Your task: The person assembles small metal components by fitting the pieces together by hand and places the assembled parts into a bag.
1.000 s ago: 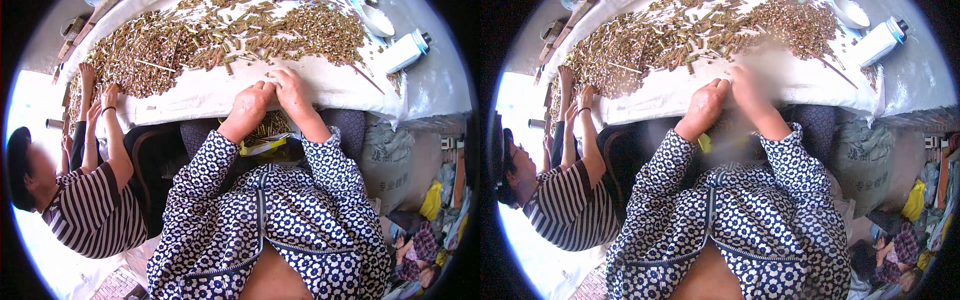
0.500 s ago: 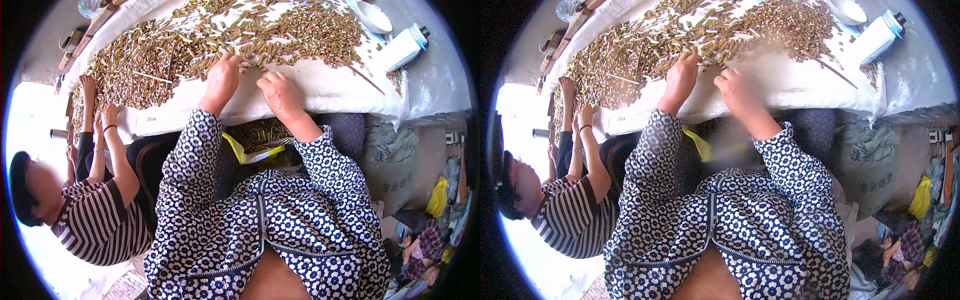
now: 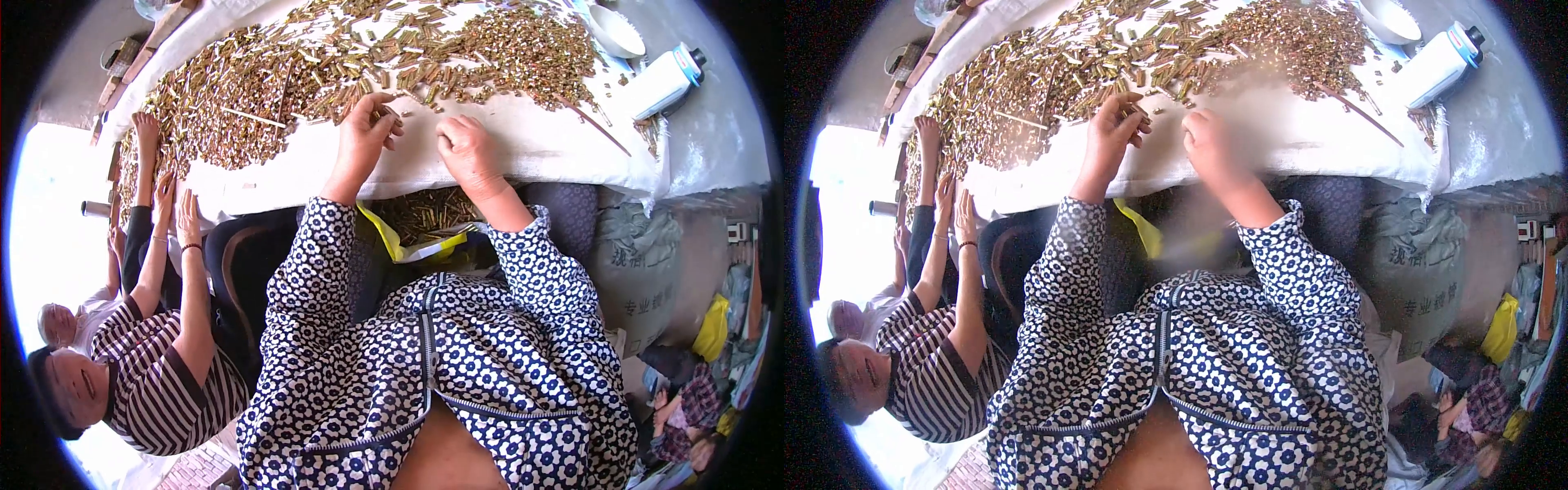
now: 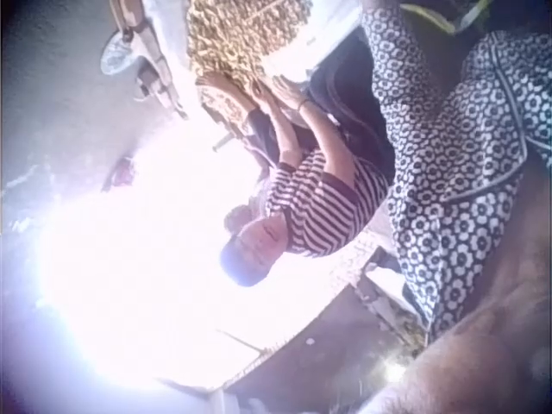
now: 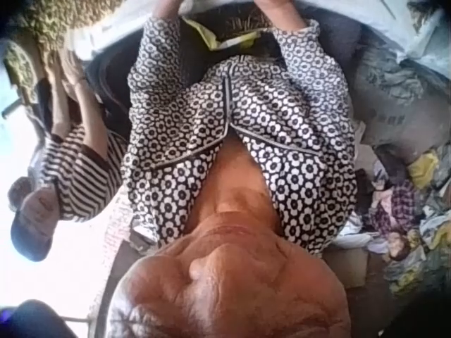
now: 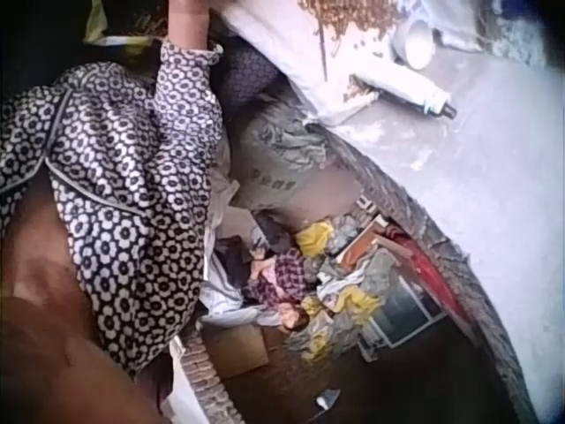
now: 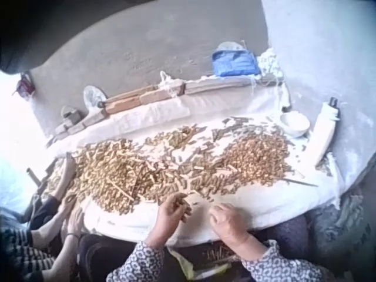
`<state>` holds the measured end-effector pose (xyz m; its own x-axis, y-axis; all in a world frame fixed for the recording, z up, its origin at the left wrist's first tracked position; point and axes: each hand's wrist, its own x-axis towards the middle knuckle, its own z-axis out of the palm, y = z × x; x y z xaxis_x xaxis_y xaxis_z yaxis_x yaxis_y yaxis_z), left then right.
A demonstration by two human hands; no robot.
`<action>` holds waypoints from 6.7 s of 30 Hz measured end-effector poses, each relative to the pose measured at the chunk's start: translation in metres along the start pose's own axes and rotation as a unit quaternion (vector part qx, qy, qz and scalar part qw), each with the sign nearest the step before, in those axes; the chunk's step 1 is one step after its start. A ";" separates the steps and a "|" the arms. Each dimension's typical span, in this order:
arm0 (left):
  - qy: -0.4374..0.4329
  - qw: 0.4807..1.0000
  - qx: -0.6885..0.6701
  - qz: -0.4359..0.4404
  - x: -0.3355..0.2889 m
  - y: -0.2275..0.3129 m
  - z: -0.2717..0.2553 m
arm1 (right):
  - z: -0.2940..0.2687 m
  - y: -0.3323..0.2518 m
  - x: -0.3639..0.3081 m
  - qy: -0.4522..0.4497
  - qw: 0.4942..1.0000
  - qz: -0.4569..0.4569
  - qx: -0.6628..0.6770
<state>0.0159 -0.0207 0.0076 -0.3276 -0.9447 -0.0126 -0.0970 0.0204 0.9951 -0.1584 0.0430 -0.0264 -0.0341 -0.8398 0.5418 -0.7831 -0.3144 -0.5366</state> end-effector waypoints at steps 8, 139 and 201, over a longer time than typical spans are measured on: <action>-0.006 0.977 -0.196 -0.085 -0.038 -0.001 0.003 | -0.008 -0.014 -0.010 -0.082 0.877 0.225 0.418; 0.040 0.983 0.127 0.125 -0.019 -0.003 0.032 | -0.032 0.066 0.025 -0.046 0.974 0.007 -0.221; -0.051 0.984 -0.172 -0.015 -0.049 -0.011 0.017 | -0.021 -0.009 -0.015 -0.100 0.870 0.225 0.428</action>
<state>0.0168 0.0307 -0.0040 -0.4245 -0.9047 -0.0357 0.2097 -0.1366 0.9682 -0.1634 0.0673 -0.0160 -0.0426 -0.9963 0.0744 0.0338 -0.0758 -0.9965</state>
